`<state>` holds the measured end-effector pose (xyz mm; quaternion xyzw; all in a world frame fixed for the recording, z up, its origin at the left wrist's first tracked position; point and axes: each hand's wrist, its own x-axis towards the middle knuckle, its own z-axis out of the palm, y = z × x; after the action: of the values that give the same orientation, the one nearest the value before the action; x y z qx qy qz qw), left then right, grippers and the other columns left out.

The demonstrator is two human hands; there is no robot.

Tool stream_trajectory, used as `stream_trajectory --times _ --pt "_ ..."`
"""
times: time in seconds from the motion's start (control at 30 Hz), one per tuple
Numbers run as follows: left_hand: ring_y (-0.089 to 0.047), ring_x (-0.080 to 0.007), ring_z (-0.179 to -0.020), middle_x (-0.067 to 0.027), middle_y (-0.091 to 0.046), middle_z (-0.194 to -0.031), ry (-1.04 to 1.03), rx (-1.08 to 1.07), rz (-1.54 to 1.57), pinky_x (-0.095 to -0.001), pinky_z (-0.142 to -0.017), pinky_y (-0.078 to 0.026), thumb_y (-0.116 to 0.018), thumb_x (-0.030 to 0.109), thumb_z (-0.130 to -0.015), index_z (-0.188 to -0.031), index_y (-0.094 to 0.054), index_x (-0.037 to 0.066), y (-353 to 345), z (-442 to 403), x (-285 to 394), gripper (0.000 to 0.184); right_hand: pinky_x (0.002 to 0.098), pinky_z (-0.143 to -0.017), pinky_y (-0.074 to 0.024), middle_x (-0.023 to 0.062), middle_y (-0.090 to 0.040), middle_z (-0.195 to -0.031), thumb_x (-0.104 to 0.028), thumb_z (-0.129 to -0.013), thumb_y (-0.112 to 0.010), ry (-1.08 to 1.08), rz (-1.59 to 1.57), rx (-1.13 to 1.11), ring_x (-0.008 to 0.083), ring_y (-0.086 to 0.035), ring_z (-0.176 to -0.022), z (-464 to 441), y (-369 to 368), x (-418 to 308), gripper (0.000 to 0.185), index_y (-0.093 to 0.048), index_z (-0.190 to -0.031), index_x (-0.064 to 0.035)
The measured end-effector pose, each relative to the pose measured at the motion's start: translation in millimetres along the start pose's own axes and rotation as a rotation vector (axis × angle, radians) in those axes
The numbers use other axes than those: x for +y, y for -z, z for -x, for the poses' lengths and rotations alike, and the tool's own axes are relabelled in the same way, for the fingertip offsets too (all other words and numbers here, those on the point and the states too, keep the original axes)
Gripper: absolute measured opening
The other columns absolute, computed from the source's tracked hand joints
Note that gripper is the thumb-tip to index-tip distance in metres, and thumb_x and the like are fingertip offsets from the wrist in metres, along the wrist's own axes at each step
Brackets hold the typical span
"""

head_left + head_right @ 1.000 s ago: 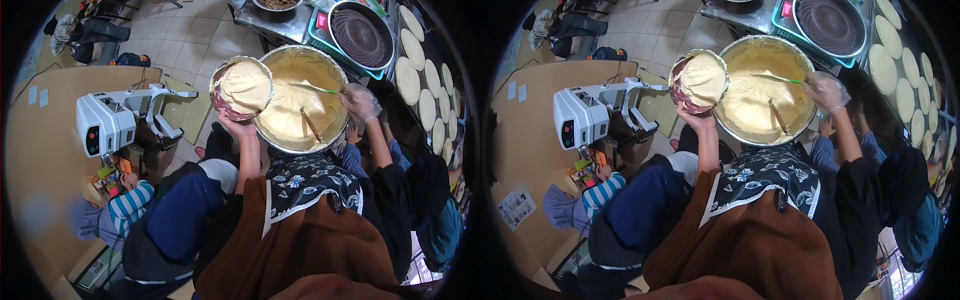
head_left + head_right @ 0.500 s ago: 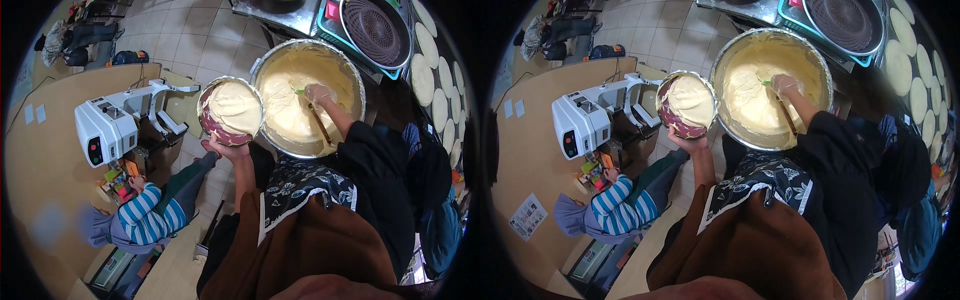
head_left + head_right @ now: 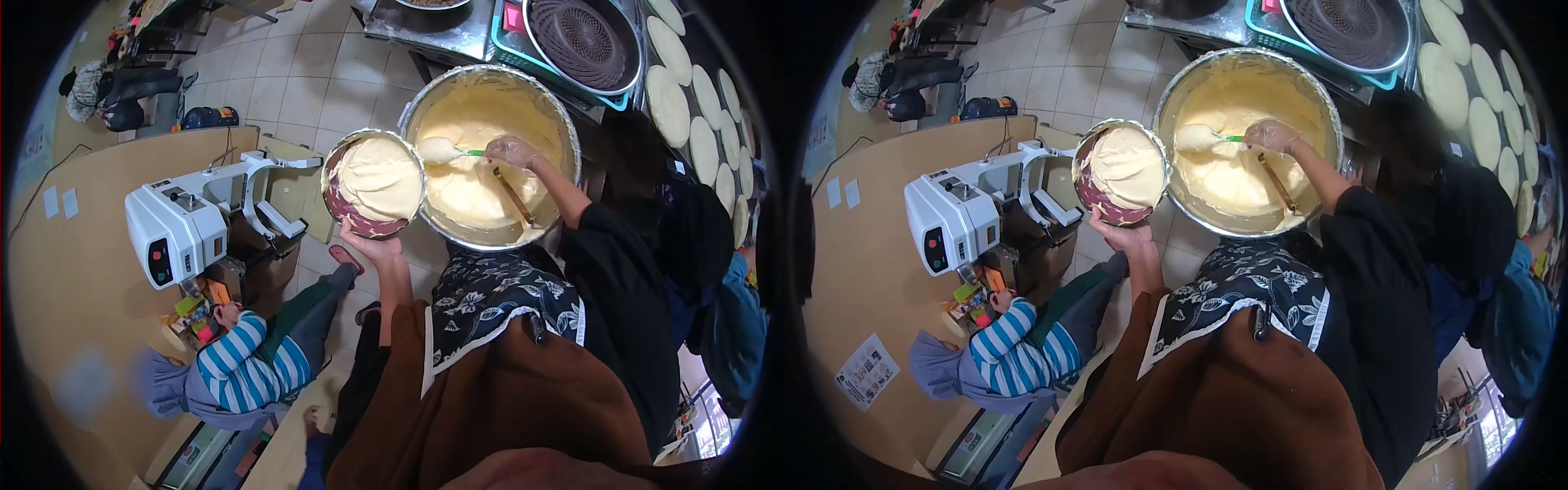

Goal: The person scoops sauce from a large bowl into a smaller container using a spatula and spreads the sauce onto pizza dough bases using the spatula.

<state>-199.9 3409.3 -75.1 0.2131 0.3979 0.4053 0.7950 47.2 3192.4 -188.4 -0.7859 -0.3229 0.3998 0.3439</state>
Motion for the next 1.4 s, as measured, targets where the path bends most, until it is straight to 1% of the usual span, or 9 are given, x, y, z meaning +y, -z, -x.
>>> stream_trajectory --times 0.13,0.3,0.57,0.63,0.87,1.0,1.03,1.23,1.4 --pt "-0.042 -0.0279 -0.118 -0.0114 -0.042 -0.13 0.014 -0.054 0.038 -0.0443 -0.094 -0.037 -0.045 0.044 -0.077 -0.129 -0.039 0.006 13.3 -9.9 -3.2 0.064 0.031 -0.076 -0.0445 0.0101 -0.063 -0.085 -0.037 -0.084 -0.057 -0.001 0.059 -0.028 0.0194 -0.058 -0.081 34.6 32.0 -37.9 0.033 -0.066 -0.086 -0.0055" --pt "-0.04 -0.0272 -0.121 -0.0121 -0.04 -0.132 0.012 -0.13 0.006 -0.0447 -0.095 -0.037 -0.042 0.046 -0.079 -0.13 -0.038 0.008 7.1 -8.2 0.2 0.064 0.0361 -0.078 -0.0434 0.013 -0.063 -0.091 -0.048 -0.079 -0.059 -0.073 0.388 0.332 0.0276 -0.057 -0.087 137.8 62.5 -139.7 0.04 -0.067 -0.09 -0.0106" --pt "-0.042 -0.0236 -0.119 -0.0099 -0.043 -0.129 0.121 -0.191 -0.006 -0.0399 -0.097 -0.036 -0.038 0.045 -0.084 -0.127 -0.039 0.007 -8.8 -2.2 -14.8 0.057 0.0372 -0.066 -0.046 0.0141 -0.061 -0.079 -0.035 -0.084 -0.057 0.069 0.516 0.487 0.0281 -0.06 -0.075 195.7 48.7 -245.1 0.027 -0.063 -0.093 -0.0099" --pt "-0.043 -0.0233 -0.118 -0.0093 -0.044 -0.128 0.161 -0.23 0.001 -0.0391 -0.097 -0.036 -0.039 0.044 -0.085 -0.127 -0.04 0.007 -18.8 7.1 -19.9 0.056 0.0377 -0.062 -0.046 0.0104 -0.061 -0.08 -0.03 -0.083 -0.059 0.221 0.604 0.622 0.0275 -0.06 -0.072 190.0 38.1 -240.7 0.022 -0.062 -0.097 -0.0134" --pt "-0.045 -0.0226 -0.116 -0.0085 -0.047 -0.124 0.24 -0.267 0.03 -0.0369 -0.097 -0.036 -0.043 0.045 -0.083 -0.125 -0.042 0.007 -32.2 8.9 -39.5 0.057 0.0375 -0.07 -0.0464 0.0105 -0.059 -0.09 -0.025 -0.079 -0.063 0.155 0.947 0.715 0.0283 -0.058 -0.085 168.5 3.0 -190.1 0.021 -0.063 -0.1 -0.0205" --pt "-0.047 -0.0231 -0.114 -0.0088 -0.048 -0.123 0.22 -0.275 0.04 -0.0366 -0.095 -0.039 -0.042 0.044 -0.084 -0.124 -0.043 0.007 -33.6 3.8 -39.3 0.055 0.0357 -0.053 -0.0421 0.0053 -0.05 -0.071 -0.019 -0.074 -0.067 0.266 1.026 0.775 0.0218 -0.053 -0.066 200.3 14.2 -170.5 0.022 -0.062 -0.095 -0.0209" --pt "-0.047 -0.0233 -0.113 -0.009 -0.048 -0.123 0.211 -0.285 0.042 -0.0366 -0.094 -0.039 -0.042 0.044 -0.084 -0.123 -0.044 0.006 -34.2 2.6 -34.5 0.054 0.0362 -0.049 -0.039 0.006 -0.048 -0.064 -0.013 -0.07 -0.071 0.319 1.015 0.808 0.0232 -0.051 -0.058 207.5 16.8 -177.1 0.018 -0.059 -0.084 -0.0143" --pt "-0.048 -0.0247 -0.113 -0.0107 -0.049 -0.123 0.226 -0.368 0.026 -0.0386 -0.094 -0.04 -0.04 0.041 -0.084 -0.124 -0.044 0.004 -31.7 -16.4 -26.3 0.054 0.0319 -0.051 -0.0407 0.008 -0.054 -0.073 -0.011 -0.079 -0.062 0.329 0.793 0.836 0.0202 -0.052 -0.06 245.1 37.0 -126.9 0.016 -0.06 -0.094 -0.0067" --pt "-0.048 -0.0262 -0.113 -0.0112 -0.048 -0.126 0.309 -0.452 -0.004 -0.0391 -0.095 -0.04 -0.042 0.042 -0.083 -0.125 -0.043 0.004 -28.4 -37.6 -15.7 0.057 0.0281 -0.063 -0.0456 0.0084 -0.057 -0.081 -0.02 -0.088 -0.052 0.062 0.134 0.804 0.0158 -0.055 -0.067 230.3 13.4 -116.9 0.022 -0.061 -0.096 -0.0007"
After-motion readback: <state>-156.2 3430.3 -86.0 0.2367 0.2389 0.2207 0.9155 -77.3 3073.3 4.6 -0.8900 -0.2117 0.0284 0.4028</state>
